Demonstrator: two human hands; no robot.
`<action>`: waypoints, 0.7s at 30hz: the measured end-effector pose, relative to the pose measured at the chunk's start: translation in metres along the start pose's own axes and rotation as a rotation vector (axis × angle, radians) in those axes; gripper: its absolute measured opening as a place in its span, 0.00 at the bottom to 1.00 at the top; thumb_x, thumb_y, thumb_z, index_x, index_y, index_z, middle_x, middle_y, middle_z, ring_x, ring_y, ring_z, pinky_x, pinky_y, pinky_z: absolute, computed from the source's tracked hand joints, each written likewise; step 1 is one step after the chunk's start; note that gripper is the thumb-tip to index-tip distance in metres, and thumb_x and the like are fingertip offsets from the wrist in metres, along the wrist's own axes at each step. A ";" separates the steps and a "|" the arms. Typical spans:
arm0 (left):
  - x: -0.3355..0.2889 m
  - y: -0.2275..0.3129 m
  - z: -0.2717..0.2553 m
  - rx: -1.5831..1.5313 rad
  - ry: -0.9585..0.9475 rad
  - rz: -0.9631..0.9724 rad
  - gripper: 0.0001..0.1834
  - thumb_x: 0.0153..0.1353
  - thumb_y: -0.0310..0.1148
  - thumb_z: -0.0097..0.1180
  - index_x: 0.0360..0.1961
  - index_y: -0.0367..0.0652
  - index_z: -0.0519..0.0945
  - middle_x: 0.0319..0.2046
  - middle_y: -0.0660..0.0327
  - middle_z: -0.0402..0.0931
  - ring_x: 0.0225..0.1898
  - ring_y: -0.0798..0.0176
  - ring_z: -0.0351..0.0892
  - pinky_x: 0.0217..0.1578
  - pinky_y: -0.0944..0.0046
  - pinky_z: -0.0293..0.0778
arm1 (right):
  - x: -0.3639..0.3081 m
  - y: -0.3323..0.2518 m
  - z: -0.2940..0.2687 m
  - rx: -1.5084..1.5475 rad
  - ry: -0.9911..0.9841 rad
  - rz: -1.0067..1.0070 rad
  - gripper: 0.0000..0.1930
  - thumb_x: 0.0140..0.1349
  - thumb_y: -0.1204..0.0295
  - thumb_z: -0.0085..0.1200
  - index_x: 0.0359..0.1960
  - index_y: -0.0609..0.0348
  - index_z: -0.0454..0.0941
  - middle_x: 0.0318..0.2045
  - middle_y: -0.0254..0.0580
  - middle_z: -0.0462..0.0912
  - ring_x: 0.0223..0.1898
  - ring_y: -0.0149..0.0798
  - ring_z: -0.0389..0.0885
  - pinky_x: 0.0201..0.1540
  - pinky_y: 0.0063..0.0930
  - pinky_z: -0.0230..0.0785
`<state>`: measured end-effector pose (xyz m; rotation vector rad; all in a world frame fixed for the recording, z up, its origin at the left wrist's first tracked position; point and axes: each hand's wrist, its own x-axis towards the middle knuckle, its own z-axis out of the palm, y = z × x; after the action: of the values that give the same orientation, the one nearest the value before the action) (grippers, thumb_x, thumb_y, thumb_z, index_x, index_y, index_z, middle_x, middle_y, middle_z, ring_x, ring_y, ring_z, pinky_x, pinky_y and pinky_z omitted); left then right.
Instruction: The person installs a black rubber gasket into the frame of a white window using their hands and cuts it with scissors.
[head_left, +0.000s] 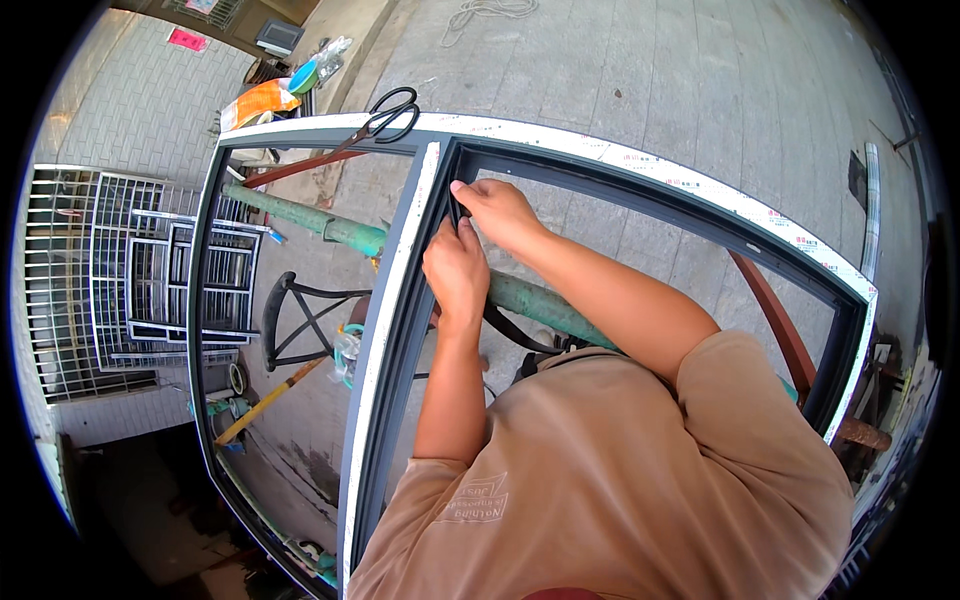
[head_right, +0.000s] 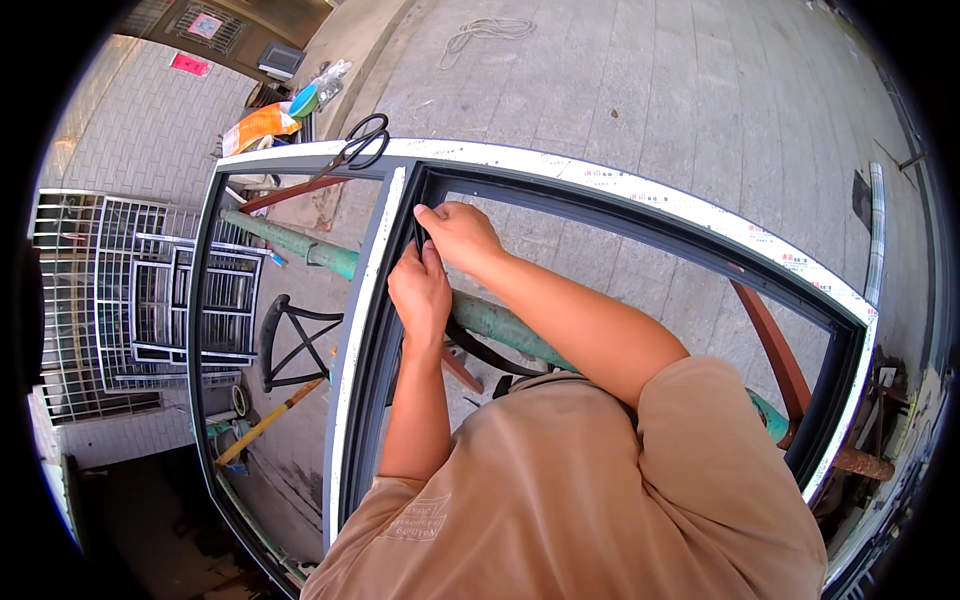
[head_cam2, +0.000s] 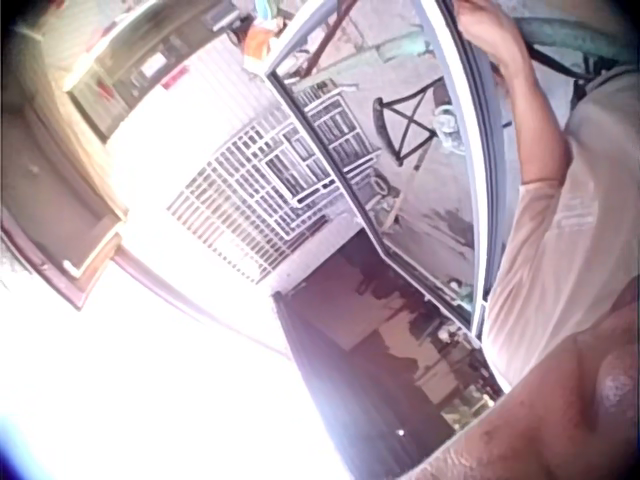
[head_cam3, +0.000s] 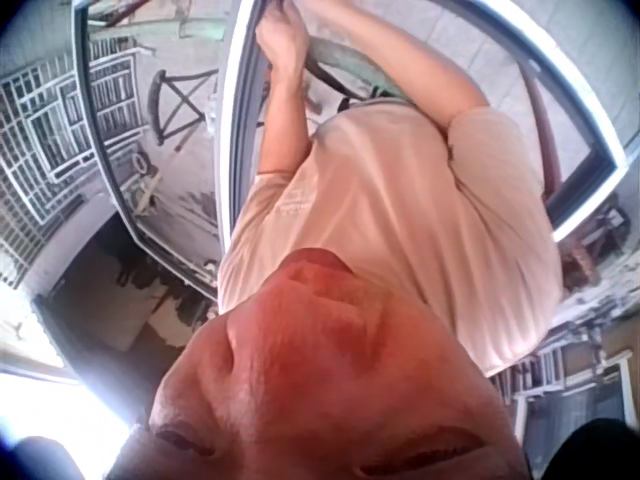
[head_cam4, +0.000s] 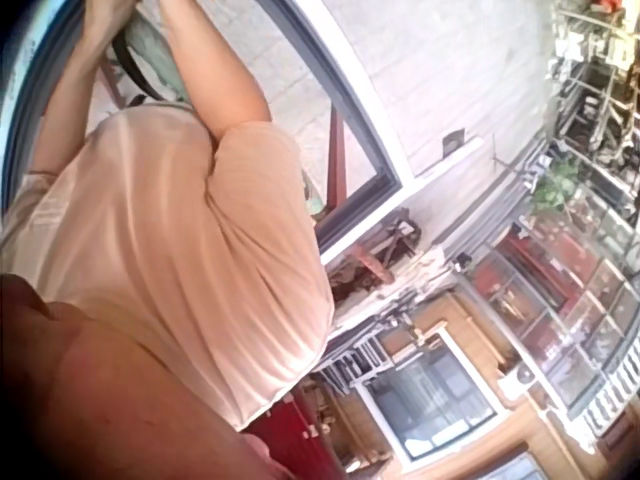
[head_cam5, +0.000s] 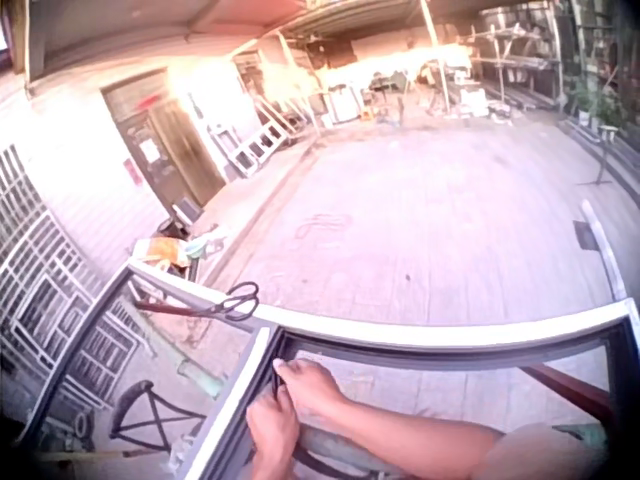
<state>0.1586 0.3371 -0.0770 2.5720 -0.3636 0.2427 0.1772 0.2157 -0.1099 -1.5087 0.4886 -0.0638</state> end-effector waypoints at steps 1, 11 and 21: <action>0.001 -0.001 -0.001 0.006 -0.003 -0.006 0.19 0.79 0.37 0.55 0.44 0.28 0.86 0.35 0.31 0.86 0.39 0.25 0.88 0.44 0.32 0.80 | 0.000 -0.007 0.006 0.011 -0.008 0.013 0.26 0.78 0.49 0.62 0.49 0.67 0.89 0.38 0.48 0.92 0.39 0.39 0.88 0.44 0.37 0.79; 0.006 0.000 -0.002 0.047 -0.036 -0.058 0.18 0.78 0.38 0.57 0.40 0.31 0.85 0.34 0.31 0.86 0.39 0.24 0.87 0.43 0.31 0.80 | 0.013 -0.008 0.026 0.088 0.192 -0.013 0.23 0.74 0.53 0.66 0.46 0.65 0.91 0.38 0.51 0.94 0.41 0.48 0.94 0.47 0.43 0.83; 0.003 -0.014 0.002 -0.055 -0.001 0.013 0.18 0.78 0.39 0.58 0.40 0.32 0.85 0.34 0.33 0.86 0.41 0.25 0.87 0.42 0.37 0.80 | -0.006 -0.010 0.042 -0.050 0.385 -0.203 0.26 0.73 0.59 0.65 0.64 0.68 0.86 0.52 0.61 0.90 0.56 0.58 0.90 0.62 0.44 0.80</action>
<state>0.1656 0.3469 -0.0846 2.5162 -0.3815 0.2333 0.1893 0.2564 -0.0989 -1.5972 0.6443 -0.5115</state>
